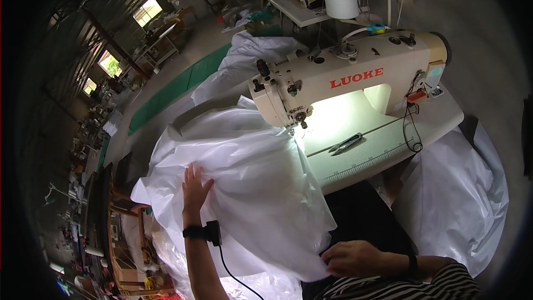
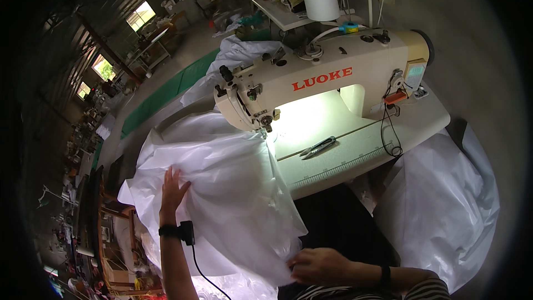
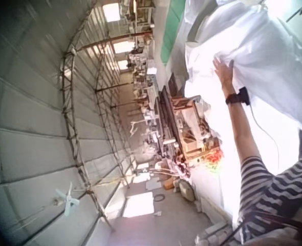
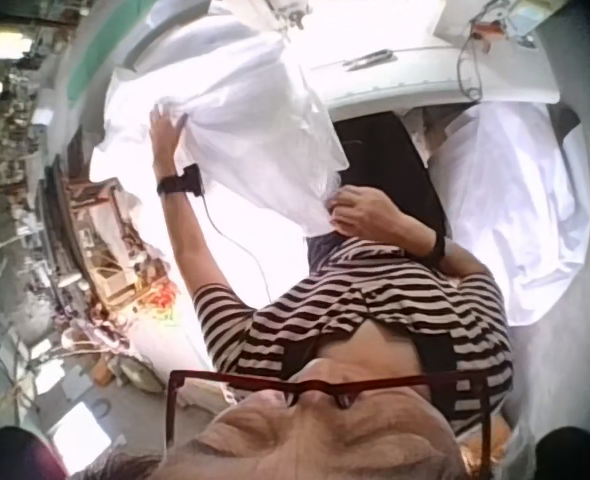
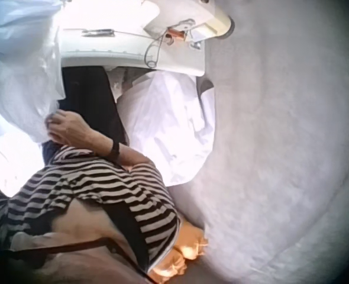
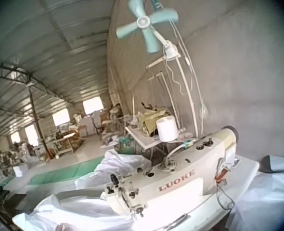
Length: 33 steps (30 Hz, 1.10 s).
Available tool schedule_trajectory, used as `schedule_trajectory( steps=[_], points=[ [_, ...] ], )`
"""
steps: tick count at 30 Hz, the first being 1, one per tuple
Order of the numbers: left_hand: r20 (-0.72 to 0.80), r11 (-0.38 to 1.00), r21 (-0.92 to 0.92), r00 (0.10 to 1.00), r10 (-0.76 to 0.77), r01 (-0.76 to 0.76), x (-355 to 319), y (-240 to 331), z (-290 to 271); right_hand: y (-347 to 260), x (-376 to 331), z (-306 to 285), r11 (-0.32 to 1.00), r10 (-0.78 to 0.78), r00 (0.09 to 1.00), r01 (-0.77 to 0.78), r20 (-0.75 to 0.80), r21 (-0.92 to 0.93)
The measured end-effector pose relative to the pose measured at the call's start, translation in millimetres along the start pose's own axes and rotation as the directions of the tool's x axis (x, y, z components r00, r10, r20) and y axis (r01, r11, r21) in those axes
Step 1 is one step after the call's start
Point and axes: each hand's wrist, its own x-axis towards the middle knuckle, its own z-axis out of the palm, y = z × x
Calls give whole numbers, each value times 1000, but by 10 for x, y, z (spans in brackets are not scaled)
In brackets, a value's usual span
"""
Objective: Sewing together large white plastic sheets using an industrial sewing machine in a manufacturing facility.
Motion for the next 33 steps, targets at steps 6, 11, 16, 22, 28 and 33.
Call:
schedule_trajectory(
  steps=[6, 11, 16, 22, 28, 33],
  points=[
    [290, 561, -821, 923, 251, 106, -1642, 1688, -734, -186, 308, 403, 959, -284, 956, 281, 77, 46],
    [255, 852, -520, 963, 85, 63, -2345, 1849, -302, -108, 375, 496, 957, -246, 911, 175, 330, 231],
    [-139, 913, -404, 983, -118, 53, -2591, 1550, 20, 384, 81, 167, 860, 439, 854, -309, -278, 407],
    [-113, 607, -706, 904, 412, -364, -3208, 2256, 38, 765, 329, 352, 346, 472, 872, -316, 127, 884],
    [-74, 700, -701, 990, 118, -135, -2775, 2816, 449, 314, 796, 64, 406, 153, 932, -361, 327, 839],
    [-64, 824, -563, 990, -126, 68, -3033, 2027, 275, 5, 586, -46, 192, -157, 908, -357, 387, 914]
  ],
)
